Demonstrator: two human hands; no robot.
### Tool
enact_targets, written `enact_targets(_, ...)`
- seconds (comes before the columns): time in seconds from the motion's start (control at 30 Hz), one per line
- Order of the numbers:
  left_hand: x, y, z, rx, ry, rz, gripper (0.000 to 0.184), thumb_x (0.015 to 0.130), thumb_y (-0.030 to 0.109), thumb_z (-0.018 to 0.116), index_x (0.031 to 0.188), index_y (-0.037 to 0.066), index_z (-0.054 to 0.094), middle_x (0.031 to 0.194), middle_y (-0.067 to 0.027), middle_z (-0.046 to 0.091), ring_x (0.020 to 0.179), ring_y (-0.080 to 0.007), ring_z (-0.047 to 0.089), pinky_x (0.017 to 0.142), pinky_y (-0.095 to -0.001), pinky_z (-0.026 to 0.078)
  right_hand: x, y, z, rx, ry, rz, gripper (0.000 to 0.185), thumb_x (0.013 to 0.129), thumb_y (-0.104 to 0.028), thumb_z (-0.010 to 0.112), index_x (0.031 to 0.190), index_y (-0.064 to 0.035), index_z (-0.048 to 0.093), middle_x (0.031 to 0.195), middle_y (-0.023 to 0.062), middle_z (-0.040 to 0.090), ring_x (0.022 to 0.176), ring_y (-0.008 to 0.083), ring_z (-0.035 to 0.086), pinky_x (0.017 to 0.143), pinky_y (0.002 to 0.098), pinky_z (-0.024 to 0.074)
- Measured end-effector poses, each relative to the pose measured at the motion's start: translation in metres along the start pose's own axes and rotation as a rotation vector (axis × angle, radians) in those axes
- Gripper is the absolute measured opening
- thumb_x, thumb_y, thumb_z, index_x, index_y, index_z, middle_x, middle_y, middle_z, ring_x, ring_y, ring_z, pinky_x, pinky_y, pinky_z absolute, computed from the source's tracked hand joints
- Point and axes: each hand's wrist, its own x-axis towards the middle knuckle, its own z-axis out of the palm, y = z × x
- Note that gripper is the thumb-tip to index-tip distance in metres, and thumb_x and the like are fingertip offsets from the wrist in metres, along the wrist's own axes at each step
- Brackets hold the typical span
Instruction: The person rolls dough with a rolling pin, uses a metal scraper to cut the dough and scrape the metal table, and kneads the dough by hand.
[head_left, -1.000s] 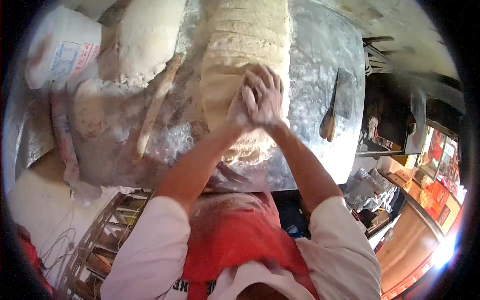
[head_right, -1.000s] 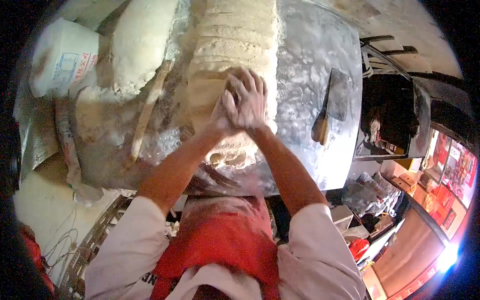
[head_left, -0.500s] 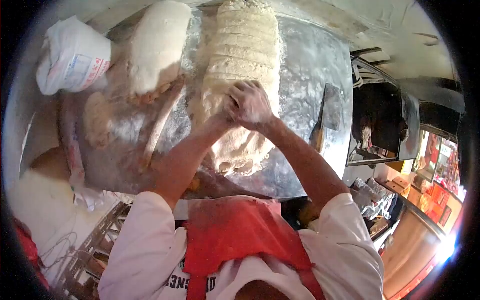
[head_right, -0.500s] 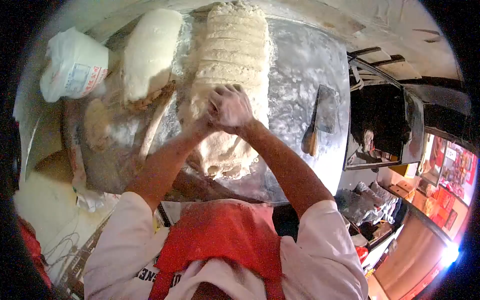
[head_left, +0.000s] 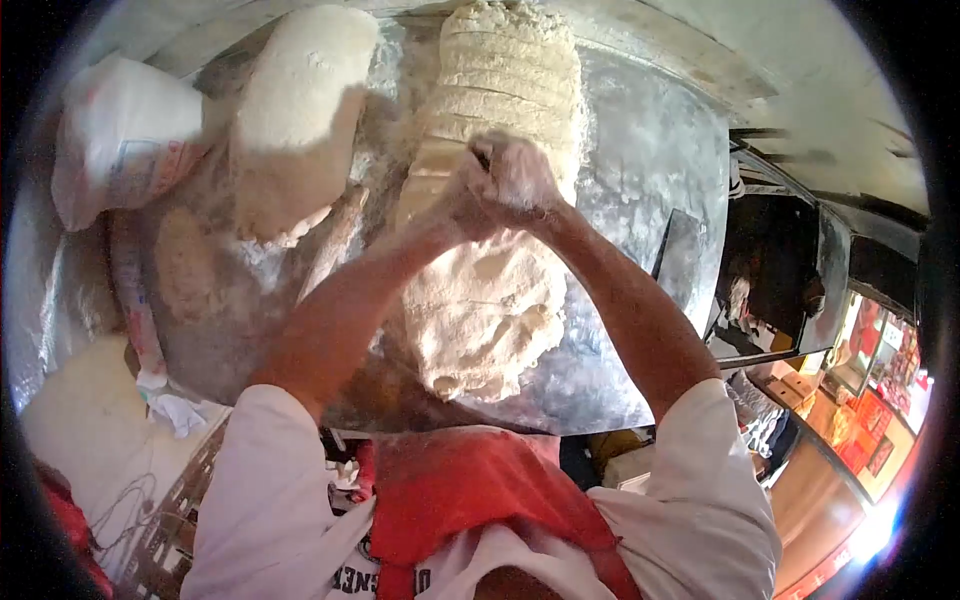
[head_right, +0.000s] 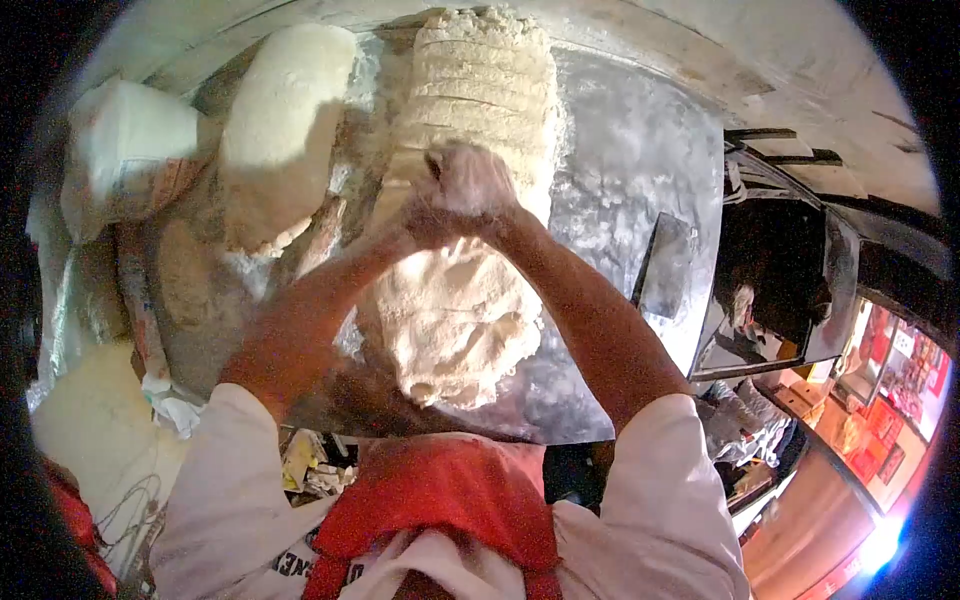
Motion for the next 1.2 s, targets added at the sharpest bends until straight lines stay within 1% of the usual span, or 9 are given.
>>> enact_targets(0.37,-0.028,-0.055,0.032,0.385,0.156,-0.193,0.038,0.081,0.035,0.063,0.106,0.006,0.061,0.105,-0.0155,0.064,0.098,-0.0302,0.062,0.090,-0.0380,0.048,0.030,0.052,0.041,-0.062,0.378,-0.152,0.026,0.083,-0.031,0.060,0.094,-0.0087,0.064,0.093,0.0149,0.064,0.074,0.0316,0.062,0.068,0.0459,0.0560)
enact_targets(0.43,-0.005,-0.153,0.114,-0.430,-0.012,-0.150,0.037,0.080,0.036,0.064,0.104,0.008,0.062,0.104,-0.0175,0.066,0.098,-0.0315,0.063,0.090,-0.0401,0.048,0.057,0.050,0.012,0.121,0.125,0.144,0.033,0.089,-0.038,0.054,0.094,-0.0079,0.065,0.091,0.0168,0.065,0.068,0.0332,0.063,0.063,0.0441,0.0560)
enact_targets(0.53,0.091,-0.104,0.015,-0.135,-0.277,-0.256,0.037,0.080,0.037,0.063,0.105,0.009,0.062,0.105,-0.0173,0.066,0.099,-0.0308,0.063,0.089,-0.0405,0.049,0.096,0.048,-0.058,-0.318,0.073,-0.084,0.042,0.091,-0.041,0.050,0.098,-0.0036,0.067,0.093,0.0211,0.067,0.080,0.0343,0.067,0.071,0.0443,0.0571)
enact_targets(0.63,0.129,-0.120,0.043,-0.005,-0.236,-0.244,0.038,0.080,0.038,0.063,0.105,0.010,0.062,0.107,-0.0170,0.067,0.100,-0.0302,0.064,0.089,-0.0409,0.049,0.105,0.102,-0.036,-0.179,0.264,0.220,0.039,0.089,-0.038,0.053,0.098,-0.0029,0.067,0.096,0.0215,0.067,0.088,0.0347,0.068,0.078,0.0455,0.0558)
enact_targets(0.73,0.148,-0.140,0.060,0.080,-0.188,-0.236,0.038,0.079,0.038,0.063,0.106,0.010,0.062,0.108,-0.0168,0.067,0.101,-0.0297,0.064,0.089,-0.0411,0.050,0.111,0.181,-0.011,0.125,0.584,-0.076,0.038,0.084,-0.033,0.057,0.105,-0.0043,0.068,0.109,0.0217,0.067,0.101,0.0386,0.065,0.088,0.0390,0.0533)
enact_targets(0.9,0.147,-0.154,0.074,-0.424,-0.128,-0.275,0.039,0.081,0.037,0.063,0.108,0.009,0.061,0.105,-0.0161,0.067,0.101,-0.0302,0.064,0.087,-0.0415,0.052,0.116,0.162,-0.016,-0.168,0.670,-0.077,0.034,0.089,-0.034,0.056,0.102,-0.0052,0.067,0.108,0.0212,0.067,0.092,0.0360,0.067,0.080,0.0421,0.0560)
enact_targets(1.0,0.116,-0.103,0.056,-0.432,-0.210,-0.337,0.038,0.083,0.036,0.063,0.108,0.008,0.061,0.103,-0.0145,0.066,0.100,-0.0298,0.063,0.086,-0.0409,0.052,0.082,0.089,-0.059,0.188,0.185,0.380,0.036,0.097,-0.033,0.049,0.105,-0.0014,0.064,0.104,0.0219,0.068,0.091,0.0350,0.066,0.075,0.0469,0.0559)
enact_targets(1.07,0.070,-0.047,0.055,-0.349,-0.138,-0.266,0.038,0.083,0.035,0.063,0.109,0.008,0.061,0.104,-0.0141,0.066,0.100,-0.0292,0.063,0.087,-0.0404,0.051,0.023,0.108,-0.031,-0.341,0.034,0.102,0.040,0.095,-0.035,0.051,0.102,0.0012,0.065,0.105,0.0240,0.067,0.091,0.0354,0.067,0.075,0.0474,0.0561)
enact_targets(1.2,0.008,0.002,0.080,-0.179,-0.033,-0.224,0.037,0.084,0.035,0.063,0.109,0.009,0.060,0.105,-0.0134,0.065,0.100,-0.0281,0.062,0.088,-0.0394,0.051,-0.029,0.121,0.014,-0.042,0.406,-0.048,0.036,0.087,-0.032,0.056,0.097,0.0011,0.065,0.096,0.0208,0.067,0.087,0.0345,0.066,0.075,0.0452,0.0566)
